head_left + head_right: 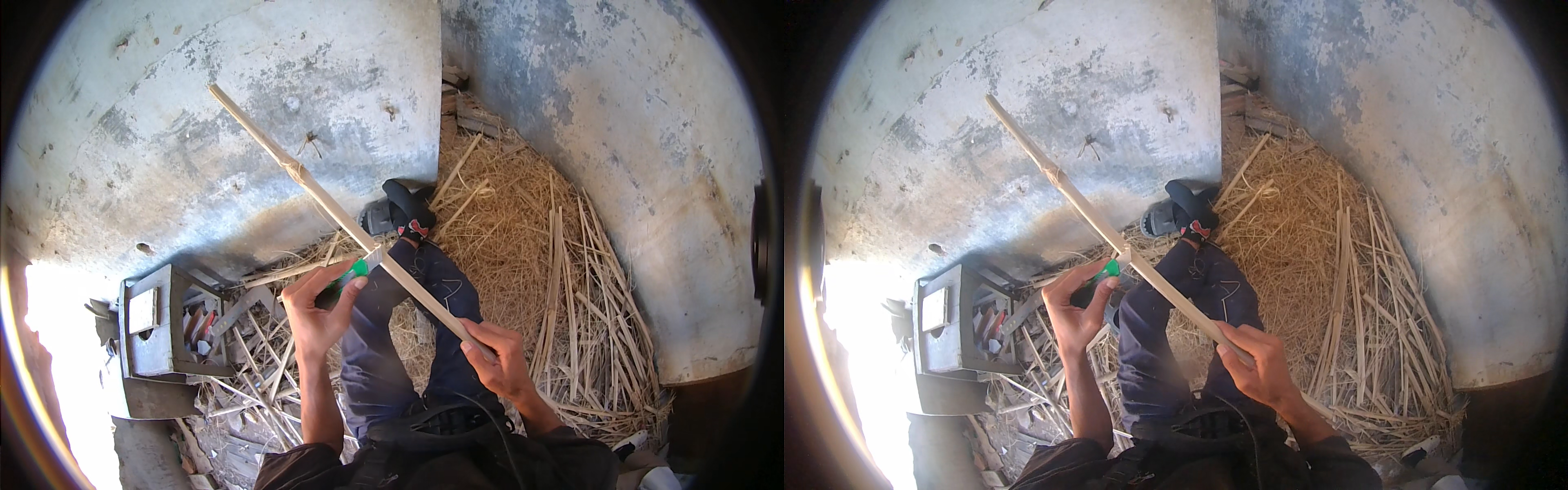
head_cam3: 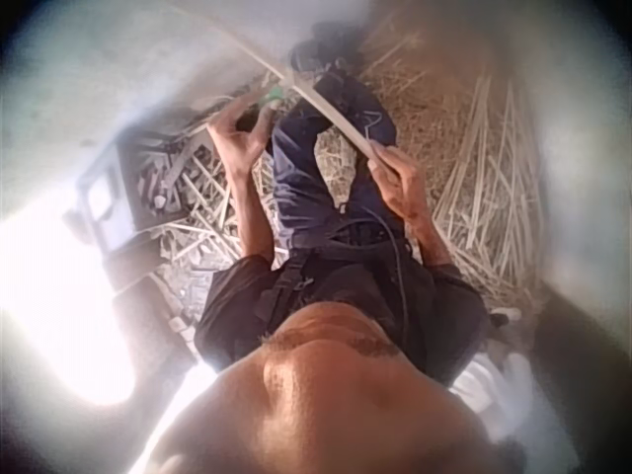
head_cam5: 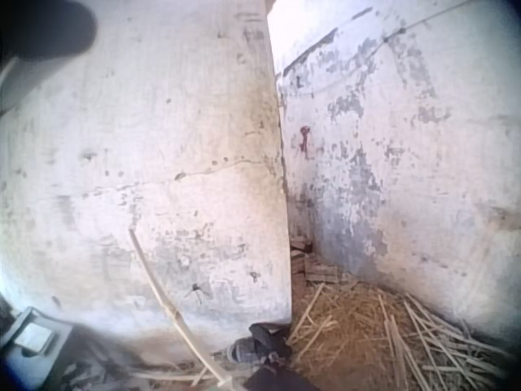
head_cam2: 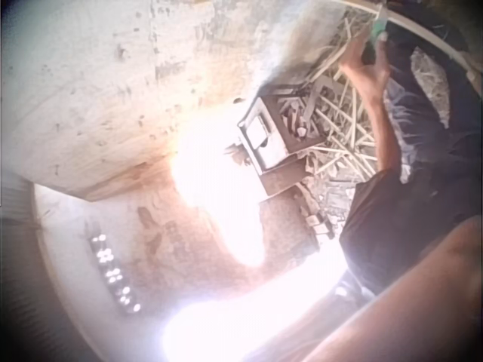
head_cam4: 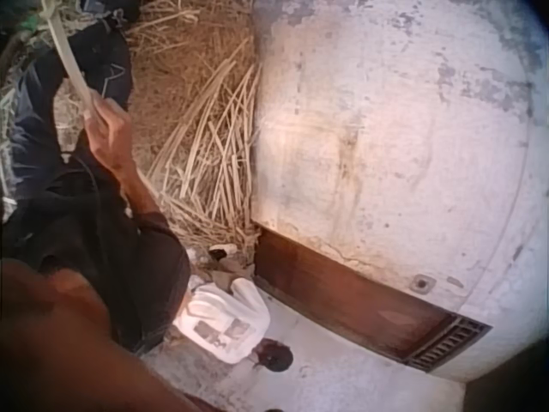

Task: The person sits on the floor and uses a green utility knife to shave the surface of a long bamboo stick. They hold the stick with their left hand and scrape along its length with the knife in their right hand, producing thin wood shavings that fall onto the floor.

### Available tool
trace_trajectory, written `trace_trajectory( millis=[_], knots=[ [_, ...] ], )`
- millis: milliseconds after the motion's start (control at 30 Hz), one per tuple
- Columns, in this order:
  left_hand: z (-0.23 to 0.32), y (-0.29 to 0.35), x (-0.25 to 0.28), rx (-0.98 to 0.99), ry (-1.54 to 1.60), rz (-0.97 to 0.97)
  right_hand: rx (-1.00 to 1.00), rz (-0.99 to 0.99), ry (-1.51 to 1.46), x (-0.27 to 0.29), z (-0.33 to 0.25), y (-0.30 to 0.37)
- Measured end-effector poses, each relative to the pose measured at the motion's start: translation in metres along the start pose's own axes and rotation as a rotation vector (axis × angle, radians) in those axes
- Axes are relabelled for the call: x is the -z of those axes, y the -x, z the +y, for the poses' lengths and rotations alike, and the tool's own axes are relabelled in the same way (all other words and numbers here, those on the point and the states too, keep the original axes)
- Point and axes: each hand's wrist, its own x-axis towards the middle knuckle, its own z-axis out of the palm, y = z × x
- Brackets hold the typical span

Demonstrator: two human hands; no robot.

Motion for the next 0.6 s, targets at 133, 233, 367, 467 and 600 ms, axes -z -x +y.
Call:
trace_trajectory(
  millis=[133,233,367,467,600],
  knots=[
    [0.0007,-0.0004,-0.0004,-0.012,-0.023,-0.008,0.018,0.020,0.025,-0.0002,0.0012,0.0005],
    [-0.0008,0.0003,-0.0014,-0.006,-0.036,0.002,0.029,0.021,0.042,0.0006,0.0005,0.0001],
    [0.0021,-0.0021,-0.0007,-0.016,-0.043,0.008,0.022,0.010,0.054,0.0015,0.0013,0.0010],
    [0.0054,-0.0040,-0.0006,-0.004,-0.049,0.005,0.039,0.019,0.060,0.0018,0.0047,0.0029],
    [0.0052,-0.0049,0.0006,0.049,-0.050,0.006,0.033,0.014,0.074,0.0028,0.0030,0.0029]
  ],
)
